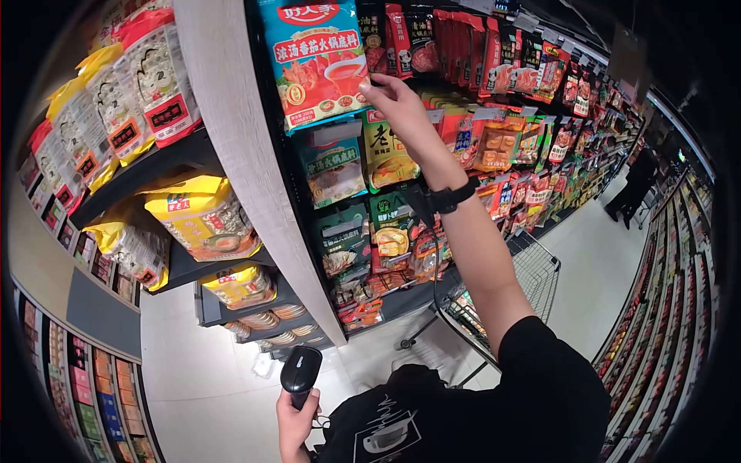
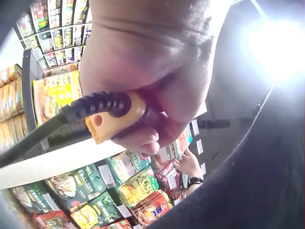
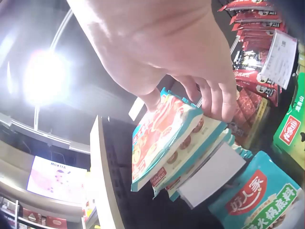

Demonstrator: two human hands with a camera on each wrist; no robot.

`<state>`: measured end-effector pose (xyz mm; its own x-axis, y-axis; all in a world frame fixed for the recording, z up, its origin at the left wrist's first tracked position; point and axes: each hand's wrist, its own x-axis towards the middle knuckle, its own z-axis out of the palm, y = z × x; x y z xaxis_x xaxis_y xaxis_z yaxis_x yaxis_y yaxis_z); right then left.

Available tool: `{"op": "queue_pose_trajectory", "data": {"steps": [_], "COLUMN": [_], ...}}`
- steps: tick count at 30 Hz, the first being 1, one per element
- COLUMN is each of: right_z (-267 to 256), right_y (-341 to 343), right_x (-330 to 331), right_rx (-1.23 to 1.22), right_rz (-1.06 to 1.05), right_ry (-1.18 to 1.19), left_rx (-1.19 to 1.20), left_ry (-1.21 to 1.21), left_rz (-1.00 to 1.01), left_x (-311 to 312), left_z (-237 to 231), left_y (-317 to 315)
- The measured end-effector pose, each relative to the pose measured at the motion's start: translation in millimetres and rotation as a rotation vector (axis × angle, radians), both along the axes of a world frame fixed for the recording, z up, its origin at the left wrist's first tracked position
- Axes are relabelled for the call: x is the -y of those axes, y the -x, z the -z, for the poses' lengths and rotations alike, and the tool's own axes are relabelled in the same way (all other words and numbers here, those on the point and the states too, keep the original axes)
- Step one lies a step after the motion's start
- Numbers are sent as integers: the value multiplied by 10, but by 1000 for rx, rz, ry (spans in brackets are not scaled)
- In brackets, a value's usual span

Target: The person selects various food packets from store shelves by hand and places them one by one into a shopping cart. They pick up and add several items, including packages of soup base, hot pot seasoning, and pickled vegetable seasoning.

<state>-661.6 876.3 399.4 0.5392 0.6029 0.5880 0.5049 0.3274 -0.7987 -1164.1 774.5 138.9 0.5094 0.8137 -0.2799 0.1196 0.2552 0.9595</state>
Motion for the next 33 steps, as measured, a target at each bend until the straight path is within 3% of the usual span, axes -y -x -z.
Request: {"op": "queue_pose_trajectory", "data": {"steps": [3, 14, 20, 26, 29, 33], "right_z": [-76, -107, -251, -271, -299, -312], "right_y": [44, 25, -57, -20, 39, 70], "right_x": [-119, -369, -289, -295, -354, -411], "right_rx": [87, -17, -57, -289, -112, -173], "right_rz": [34, -41, -279, -495, -344, -390], "right_ry": [51, 33, 175, -10, -37, -139], "left_rx": [16, -2, 9, -10, -16, -30], "left_ry": [-3, -11, -16, -30, -30, -37], "left_rz": [-35, -130, -101, -117, -126, -145], "left_x": [57, 72, 80, 139, 168, 181], "left_z": [5, -1, -52, -84, -79, -73], "left_y": [2, -57, -311, -442, -467, -480]}}
